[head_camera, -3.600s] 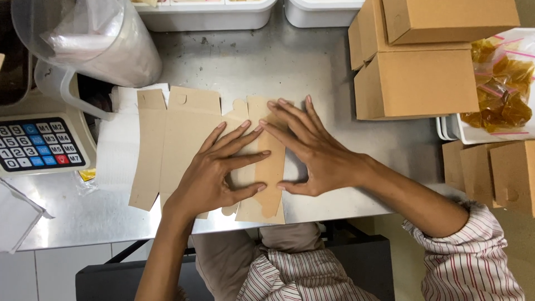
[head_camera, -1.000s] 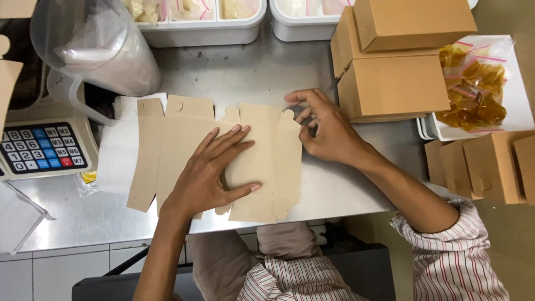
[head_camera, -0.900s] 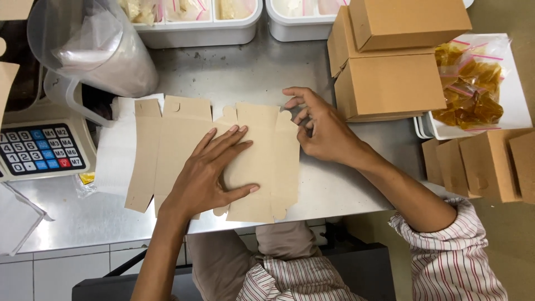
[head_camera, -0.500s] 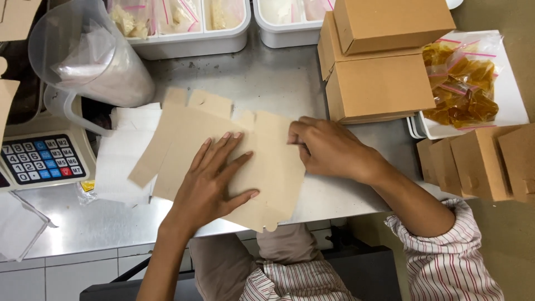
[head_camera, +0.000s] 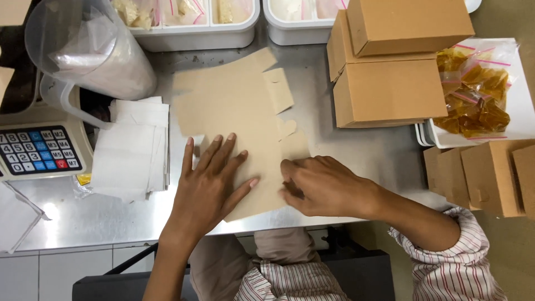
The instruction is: The person folds a flat cardboard box blank on a metal countertop, creasing the tabs and sides by hand. They interlock the side flaps and tuck the top tabs to form a closed rectangular box, then place it on a stack of finished boxes.
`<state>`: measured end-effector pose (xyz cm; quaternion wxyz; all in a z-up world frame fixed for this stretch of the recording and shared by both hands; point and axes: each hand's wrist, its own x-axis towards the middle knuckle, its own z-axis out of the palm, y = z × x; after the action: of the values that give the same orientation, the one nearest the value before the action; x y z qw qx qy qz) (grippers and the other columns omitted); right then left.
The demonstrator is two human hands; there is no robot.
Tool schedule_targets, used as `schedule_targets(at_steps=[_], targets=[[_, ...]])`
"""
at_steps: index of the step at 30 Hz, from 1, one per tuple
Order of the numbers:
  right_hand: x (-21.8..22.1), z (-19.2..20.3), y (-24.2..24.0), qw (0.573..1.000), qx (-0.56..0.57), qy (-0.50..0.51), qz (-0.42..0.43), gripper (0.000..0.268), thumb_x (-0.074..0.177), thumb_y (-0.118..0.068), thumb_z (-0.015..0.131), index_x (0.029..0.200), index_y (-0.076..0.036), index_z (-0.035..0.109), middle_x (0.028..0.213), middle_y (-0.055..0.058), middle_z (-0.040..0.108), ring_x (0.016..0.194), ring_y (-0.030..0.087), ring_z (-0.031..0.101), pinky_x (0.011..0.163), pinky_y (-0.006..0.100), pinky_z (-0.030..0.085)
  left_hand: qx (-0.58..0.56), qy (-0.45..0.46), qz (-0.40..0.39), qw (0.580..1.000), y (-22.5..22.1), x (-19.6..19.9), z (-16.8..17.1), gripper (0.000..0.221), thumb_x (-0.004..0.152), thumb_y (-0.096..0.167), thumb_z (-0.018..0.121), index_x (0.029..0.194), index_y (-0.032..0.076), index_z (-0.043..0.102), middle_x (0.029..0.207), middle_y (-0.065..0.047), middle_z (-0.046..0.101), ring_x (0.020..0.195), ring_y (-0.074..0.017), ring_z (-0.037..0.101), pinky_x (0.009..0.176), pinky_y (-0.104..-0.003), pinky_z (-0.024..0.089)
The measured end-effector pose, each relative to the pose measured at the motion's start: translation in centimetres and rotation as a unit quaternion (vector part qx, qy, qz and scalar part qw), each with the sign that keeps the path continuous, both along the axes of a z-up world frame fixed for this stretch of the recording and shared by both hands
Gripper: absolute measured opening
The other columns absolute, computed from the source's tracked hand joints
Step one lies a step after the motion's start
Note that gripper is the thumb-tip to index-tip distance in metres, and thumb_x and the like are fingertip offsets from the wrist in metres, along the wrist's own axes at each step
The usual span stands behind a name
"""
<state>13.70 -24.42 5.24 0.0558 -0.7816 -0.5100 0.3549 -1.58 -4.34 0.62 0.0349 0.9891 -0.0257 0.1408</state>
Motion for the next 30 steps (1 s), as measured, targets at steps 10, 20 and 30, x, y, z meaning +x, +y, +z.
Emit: schedule_targets(at_steps=[10,20,30], targets=[[2.4,-1.6,1.0,0.983,0.088,0.128,0.093,0.012,0.091,-0.018,0.066,0.101,-0.015,0.073,0.093,0.001,0.071,0.079,0.020,0.068,0.068,0.037,0.050,-0.137,0.061,0.125,0.981,-4.4,-0.9,-1.4,0.097,0.099,0.072,0.043,0.160,-0.003,0.031,0.167,-0.035,0.018,0.156,-0.0523,0.011,0.125,-0.066,0.009],[3.7,-4.7,1.8,0.935,0.325,0.056,0.134,0.045,0.091,-0.015,0.065,0.136,-0.015,0.060,0.163,0.018,0.033,0.158,0.041,0.022,0.129,0.066,0.007,-0.197,-0.003,0.119,0.973,-4.7,-2.0,-1.7,0.088,0.102,0.059,0.060,0.164,0.007,0.027,0.173,-0.020,0.020,0.162,-0.0389,0.017,0.133,-0.060,0.015],[3.9,-4.6,1.6,0.941,0.290,0.066,0.162,0.066,0.093,-0.015,0.064,0.155,-0.015,0.042,0.171,0.019,0.015,0.162,0.043,0.006,0.130,0.066,-0.003,-0.186,-0.002,0.113,0.976,-4.7,-2.0,-1.7,0.088,0.102,0.058,0.061,0.164,0.006,0.027,0.173,-0.020,0.020,0.162,-0.0395,0.016,0.132,-0.062,0.015]])
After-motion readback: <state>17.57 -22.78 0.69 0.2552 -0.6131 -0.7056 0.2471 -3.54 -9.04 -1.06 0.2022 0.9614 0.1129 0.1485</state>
